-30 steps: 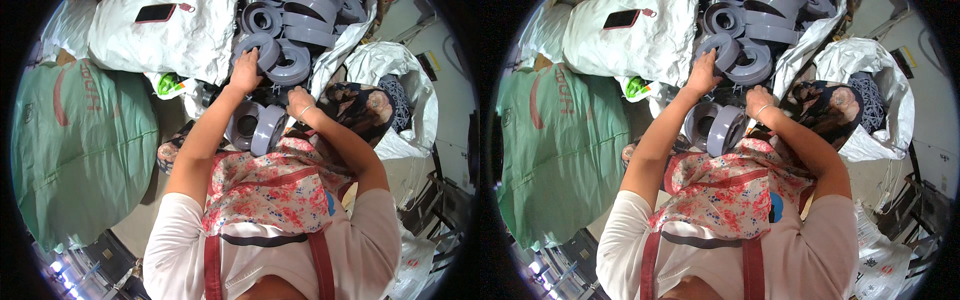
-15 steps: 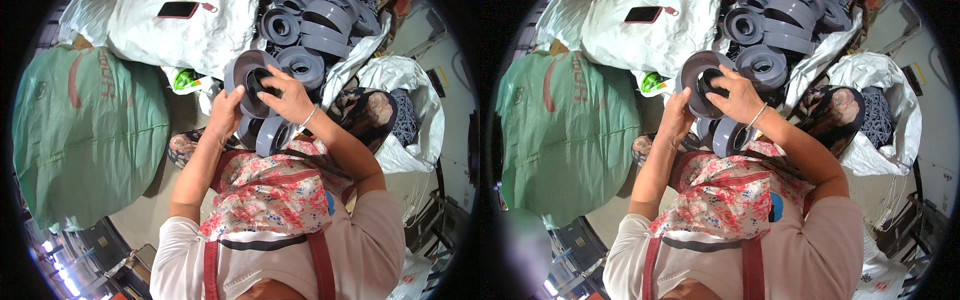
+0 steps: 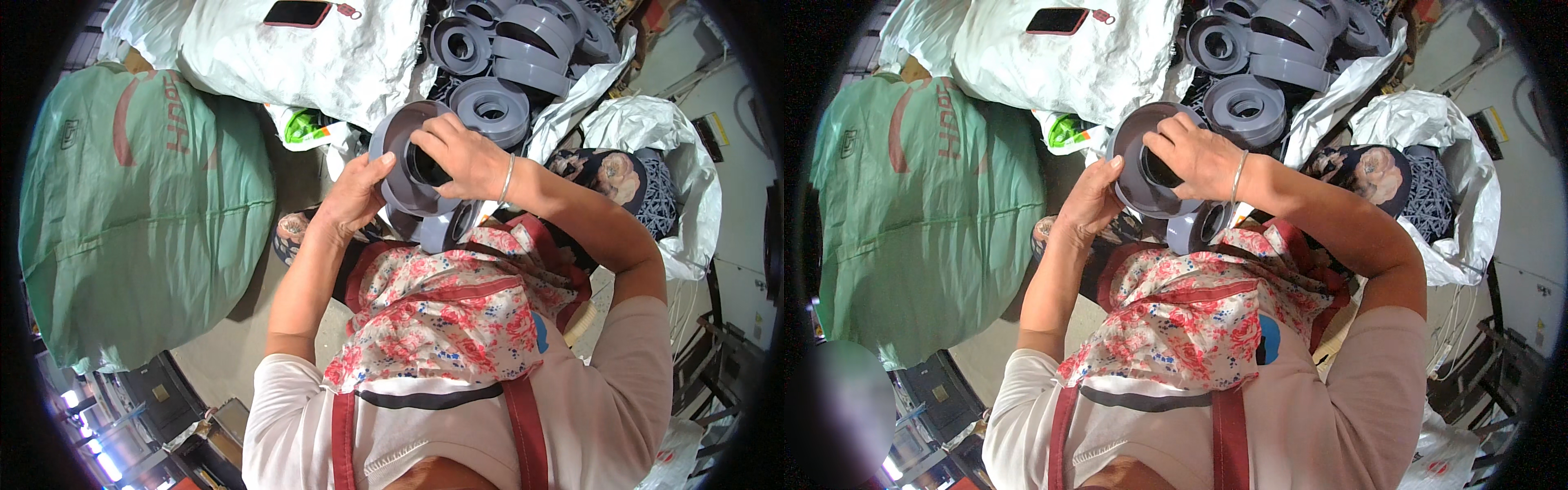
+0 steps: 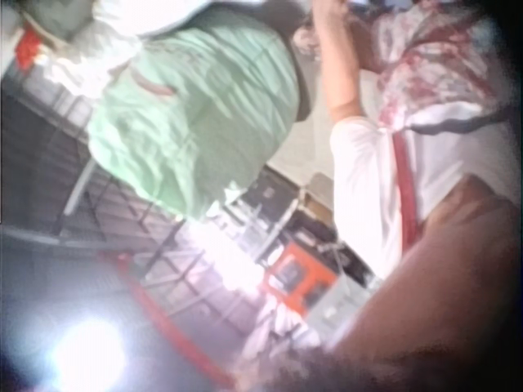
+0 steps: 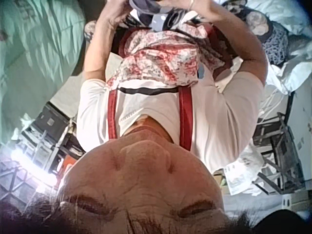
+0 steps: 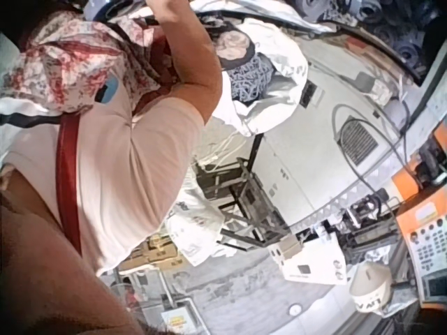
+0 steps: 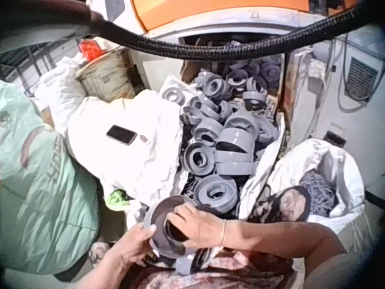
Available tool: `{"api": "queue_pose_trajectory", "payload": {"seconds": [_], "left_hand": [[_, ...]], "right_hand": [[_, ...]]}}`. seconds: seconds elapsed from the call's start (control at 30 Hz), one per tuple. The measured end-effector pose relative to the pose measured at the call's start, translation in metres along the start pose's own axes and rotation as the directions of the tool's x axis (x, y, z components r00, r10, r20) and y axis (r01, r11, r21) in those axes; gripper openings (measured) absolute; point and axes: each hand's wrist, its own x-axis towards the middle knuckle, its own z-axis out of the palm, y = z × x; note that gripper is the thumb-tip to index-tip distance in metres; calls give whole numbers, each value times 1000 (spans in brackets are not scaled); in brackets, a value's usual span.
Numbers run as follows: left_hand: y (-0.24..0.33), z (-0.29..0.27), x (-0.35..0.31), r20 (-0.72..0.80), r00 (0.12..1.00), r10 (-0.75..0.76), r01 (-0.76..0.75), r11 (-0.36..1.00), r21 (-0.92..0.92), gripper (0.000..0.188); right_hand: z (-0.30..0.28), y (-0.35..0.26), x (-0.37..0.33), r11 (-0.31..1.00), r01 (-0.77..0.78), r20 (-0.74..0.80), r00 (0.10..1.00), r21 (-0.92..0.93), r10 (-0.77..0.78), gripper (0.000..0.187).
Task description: The person picks up grey plastic circular parts from a pile, fits them together or stacks them, and places the assembled components onto a separate stack while seated on the floor.
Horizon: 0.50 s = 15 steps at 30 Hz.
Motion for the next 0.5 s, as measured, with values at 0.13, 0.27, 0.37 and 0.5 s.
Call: {"api": "queue_pose_trajectory", "payload": {"seconds": [0.13,0.27,0.37,0.5], "left_hand": [[3,-6,-4,40,998,-47,48,998,-26,40],[-1,-2,-7,3,999,54,-54,998,-19,42],[-11,10,-10,-33,966,255,-251,964,89,47],[-18,-7,-13,-11,869,494,-342,617,708,72]], "right_hand": [[3,0,-1,972,204,-51,976,-115,-210,69],[8,-2,4,996,-41,-88,995,73,47,67],[11,-5,15,654,-539,86,802,531,591,64],[13,18,6,50,-771,700,602,635,384,79]]}}
